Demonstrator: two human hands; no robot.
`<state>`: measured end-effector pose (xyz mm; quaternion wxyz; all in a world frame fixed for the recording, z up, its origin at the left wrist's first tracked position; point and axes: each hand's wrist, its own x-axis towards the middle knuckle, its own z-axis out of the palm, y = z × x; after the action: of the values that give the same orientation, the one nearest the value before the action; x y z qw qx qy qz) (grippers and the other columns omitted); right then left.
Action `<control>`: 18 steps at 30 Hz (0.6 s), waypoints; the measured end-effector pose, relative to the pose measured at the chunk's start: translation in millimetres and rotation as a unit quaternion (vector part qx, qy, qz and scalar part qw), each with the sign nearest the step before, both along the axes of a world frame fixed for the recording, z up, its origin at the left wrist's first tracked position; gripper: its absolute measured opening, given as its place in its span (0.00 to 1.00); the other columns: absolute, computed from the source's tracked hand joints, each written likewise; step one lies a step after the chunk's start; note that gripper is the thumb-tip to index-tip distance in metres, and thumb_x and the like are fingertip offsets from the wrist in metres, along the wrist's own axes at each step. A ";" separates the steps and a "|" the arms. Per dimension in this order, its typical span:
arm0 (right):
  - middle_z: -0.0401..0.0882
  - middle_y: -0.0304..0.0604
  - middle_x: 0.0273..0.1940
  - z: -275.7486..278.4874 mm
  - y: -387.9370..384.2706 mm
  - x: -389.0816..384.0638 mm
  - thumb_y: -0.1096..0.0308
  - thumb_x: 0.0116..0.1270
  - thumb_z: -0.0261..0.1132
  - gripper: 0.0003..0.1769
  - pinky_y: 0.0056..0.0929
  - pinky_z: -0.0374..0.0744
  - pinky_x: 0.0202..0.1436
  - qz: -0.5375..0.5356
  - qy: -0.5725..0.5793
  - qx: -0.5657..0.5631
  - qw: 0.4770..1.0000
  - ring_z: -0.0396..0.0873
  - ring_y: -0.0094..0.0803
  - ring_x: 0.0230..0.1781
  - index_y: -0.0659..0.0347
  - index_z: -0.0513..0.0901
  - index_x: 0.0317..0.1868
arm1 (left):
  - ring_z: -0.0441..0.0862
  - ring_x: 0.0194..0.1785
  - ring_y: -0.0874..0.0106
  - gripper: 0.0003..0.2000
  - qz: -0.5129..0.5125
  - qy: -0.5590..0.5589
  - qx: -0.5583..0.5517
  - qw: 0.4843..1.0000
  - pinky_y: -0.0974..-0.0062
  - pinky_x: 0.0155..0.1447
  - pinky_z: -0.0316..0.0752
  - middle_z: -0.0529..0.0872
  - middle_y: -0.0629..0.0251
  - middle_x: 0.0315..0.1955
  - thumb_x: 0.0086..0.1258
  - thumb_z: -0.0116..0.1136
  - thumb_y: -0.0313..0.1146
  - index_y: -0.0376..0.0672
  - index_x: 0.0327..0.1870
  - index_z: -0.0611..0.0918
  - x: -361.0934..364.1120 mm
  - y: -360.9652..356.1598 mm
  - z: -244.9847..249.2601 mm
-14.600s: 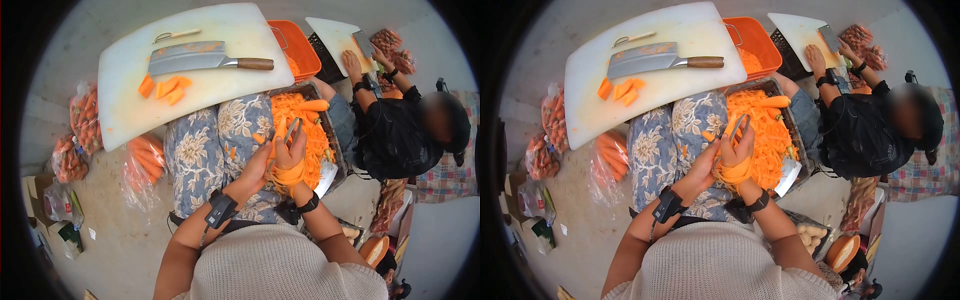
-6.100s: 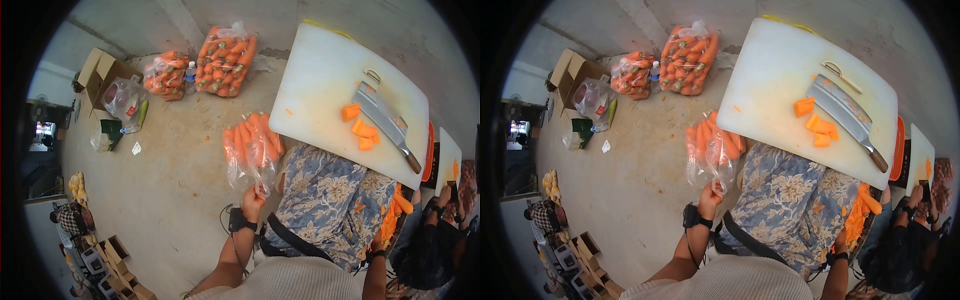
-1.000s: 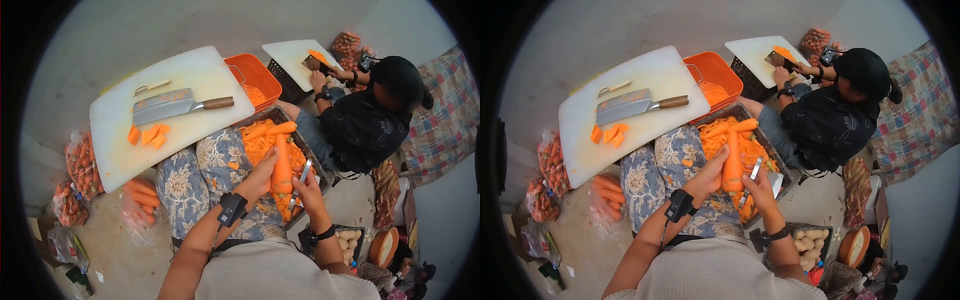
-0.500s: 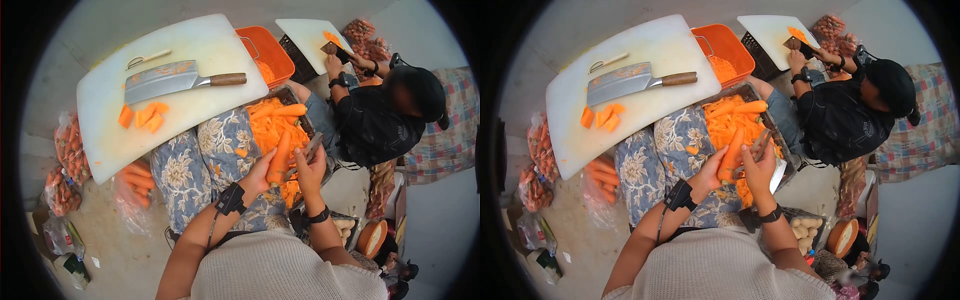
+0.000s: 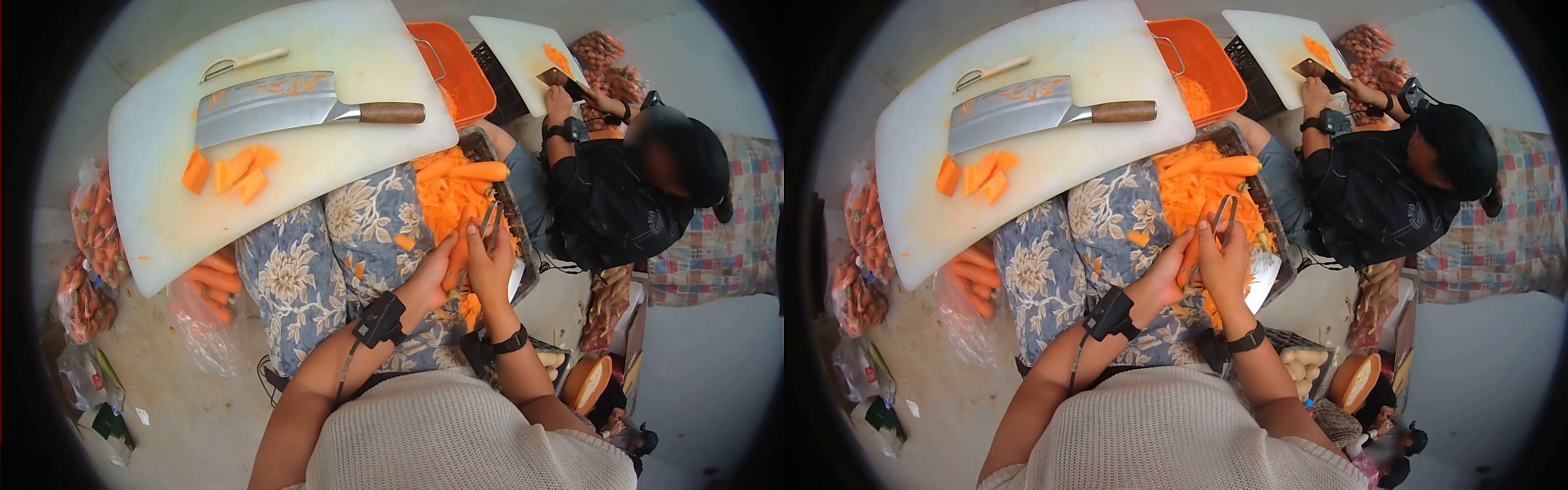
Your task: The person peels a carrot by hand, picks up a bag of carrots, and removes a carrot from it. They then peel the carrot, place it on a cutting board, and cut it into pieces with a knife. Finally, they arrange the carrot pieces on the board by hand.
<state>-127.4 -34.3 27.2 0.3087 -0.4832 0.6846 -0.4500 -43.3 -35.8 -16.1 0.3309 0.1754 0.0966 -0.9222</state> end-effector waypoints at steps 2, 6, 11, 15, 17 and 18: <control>0.79 0.50 0.37 2.5 -5.5 1.1 0.63 0.61 0.62 0.13 0.28 0.74 0.43 -0.006 0.070 0.053 0.996 0.77 0.31 0.38 0.64 0.70 0.32 | 0.77 0.40 0.77 0.19 -0.003 -0.004 0.005 1.000 0.79 0.34 0.73 0.78 0.70 0.45 0.72 0.37 0.48 0.49 0.57 0.70 -1.7 0.1 -4.9; 0.77 0.50 0.31 -2.4 -12.6 -3.8 0.58 0.61 0.60 0.16 0.31 0.72 0.37 0.008 0.163 0.101 0.981 0.76 0.35 0.33 0.65 0.71 0.30 | 0.77 0.43 0.76 0.19 -0.002 -0.005 0.003 1.000 0.76 0.41 0.74 0.76 0.70 0.49 0.73 0.35 0.46 0.50 0.59 0.69 -2.5 -2.2 -3.1; 0.74 0.49 0.28 -12.2 -19.6 -13.3 0.57 0.61 0.60 0.18 0.35 0.69 0.32 -0.003 0.145 0.144 0.979 0.73 0.39 0.28 0.66 0.71 0.29 | 0.76 0.50 0.77 0.19 -0.016 -0.034 -0.006 0.999 0.75 0.45 0.75 0.75 0.70 0.51 0.74 0.33 0.46 0.51 0.60 0.69 -7.2 -3.4 -13.9; 0.69 0.40 0.23 -22.8 -23.1 -23.4 0.57 0.60 0.62 0.19 0.26 0.66 0.26 -0.001 0.153 0.133 0.979 0.66 0.24 0.24 0.66 0.71 0.27 | 0.75 0.52 0.75 0.20 -0.026 -0.066 -0.003 0.997 0.73 0.48 0.75 0.75 0.69 0.51 0.74 0.33 0.46 0.50 0.61 0.67 -10.0 -2.4 -13.7; 0.67 0.39 0.20 -25.6 -29.1 -26.5 0.57 0.59 0.62 0.19 0.27 0.65 0.24 -0.029 0.094 0.132 0.986 0.65 0.24 0.21 0.66 0.70 0.25 | 0.75 0.52 0.75 0.20 -0.024 -0.082 -0.005 0.996 0.73 0.48 0.75 0.75 0.68 0.51 0.74 0.33 0.46 0.49 0.61 0.66 -12.8 -0.7 -14.2; 0.67 0.39 0.20 -29.4 -32.4 -29.7 0.57 0.59 0.62 0.19 0.27 0.65 0.24 -0.029 0.093 0.130 0.987 0.65 0.24 0.21 0.66 0.70 0.25 | 0.76 0.51 0.74 0.20 -0.046 -0.104 -0.019 0.993 0.73 0.49 0.75 0.75 0.67 0.51 0.74 0.33 0.46 0.49 0.60 0.66 -14.6 2.5 -17.1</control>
<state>-157.1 -66.7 -2.1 0.2904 -0.4587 0.7769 -0.3189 -57.9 -33.3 -33.2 0.2992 0.2683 0.0363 -0.9150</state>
